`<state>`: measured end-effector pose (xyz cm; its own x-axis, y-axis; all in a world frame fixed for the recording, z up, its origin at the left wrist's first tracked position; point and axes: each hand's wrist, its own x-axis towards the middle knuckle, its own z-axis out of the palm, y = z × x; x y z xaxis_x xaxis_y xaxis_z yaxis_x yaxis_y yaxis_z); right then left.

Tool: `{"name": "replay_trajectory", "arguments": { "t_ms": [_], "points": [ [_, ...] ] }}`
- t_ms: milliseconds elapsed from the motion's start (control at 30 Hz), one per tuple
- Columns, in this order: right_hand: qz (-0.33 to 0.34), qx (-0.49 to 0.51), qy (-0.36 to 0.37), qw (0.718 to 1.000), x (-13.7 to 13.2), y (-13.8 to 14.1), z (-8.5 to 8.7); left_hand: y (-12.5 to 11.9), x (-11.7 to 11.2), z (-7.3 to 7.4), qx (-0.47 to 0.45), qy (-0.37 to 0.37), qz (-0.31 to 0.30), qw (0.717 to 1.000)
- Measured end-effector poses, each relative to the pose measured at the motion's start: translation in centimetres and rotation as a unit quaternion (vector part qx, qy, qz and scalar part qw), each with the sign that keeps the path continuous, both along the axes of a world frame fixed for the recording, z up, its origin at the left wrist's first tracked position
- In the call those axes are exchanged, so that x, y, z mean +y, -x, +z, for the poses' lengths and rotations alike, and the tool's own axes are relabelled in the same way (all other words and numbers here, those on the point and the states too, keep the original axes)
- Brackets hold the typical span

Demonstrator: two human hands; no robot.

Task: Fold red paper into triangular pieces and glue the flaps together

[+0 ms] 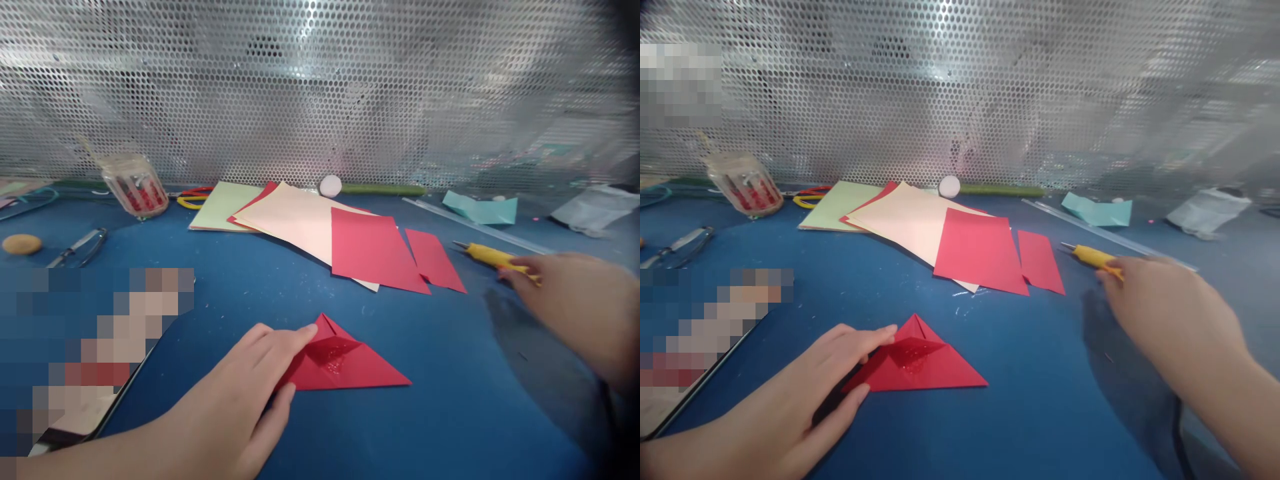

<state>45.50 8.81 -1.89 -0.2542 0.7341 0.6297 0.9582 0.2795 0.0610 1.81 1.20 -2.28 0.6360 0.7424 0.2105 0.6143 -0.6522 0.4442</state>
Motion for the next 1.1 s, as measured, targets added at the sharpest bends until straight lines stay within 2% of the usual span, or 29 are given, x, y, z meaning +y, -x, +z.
{"name": "replay_trajectory", "arguments": {
  "t_ms": [67,200,267,333,433,533,767,1100],
  "points": [
    [0.02,-0.013,-0.009,1.0,-0.9,3.8,0.2,0.0,0.0,-0.1,0.014,-0.021,-0.007,1.0],
    [0.154,-0.017,0.044,0.987,-3.5,11.5,-0.2,0.1,0.0,0.0,0.016,-0.04,-0.019,0.999],
    [0.212,-0.013,0.063,0.975,-4.7,14.1,-0.5,0.1,0.0,0.0,0.019,-0.054,-0.022,0.998],
    [0.276,0.029,0.105,0.955,-5.5,15.6,-0.6,0.1,0.0,-0.1,0.025,-0.067,-0.03,0.997],
    [0.336,0.059,0.134,0.93,-5.9,16.2,-0.7,0.2,0.0,-0.4,0.043,-0.082,-0.048,0.995],
    [0.36,0.045,0.134,0.922,-6.0,16.2,-0.5,0.4,-0.1,-0.6,0.052,-0.099,-0.061,0.992],
    [0.377,0.004,0.148,0.914,-6.2,16.0,-0.1,0.3,-0.1,-0.4,0.076,-0.147,-0.103,0.981],
    [0.372,-0.009,0.17,0.913,-6.2,16.0,-0.4,0.1,0.0,-0.6,0.137,-0.199,-0.12,0.963]
  ]
}}
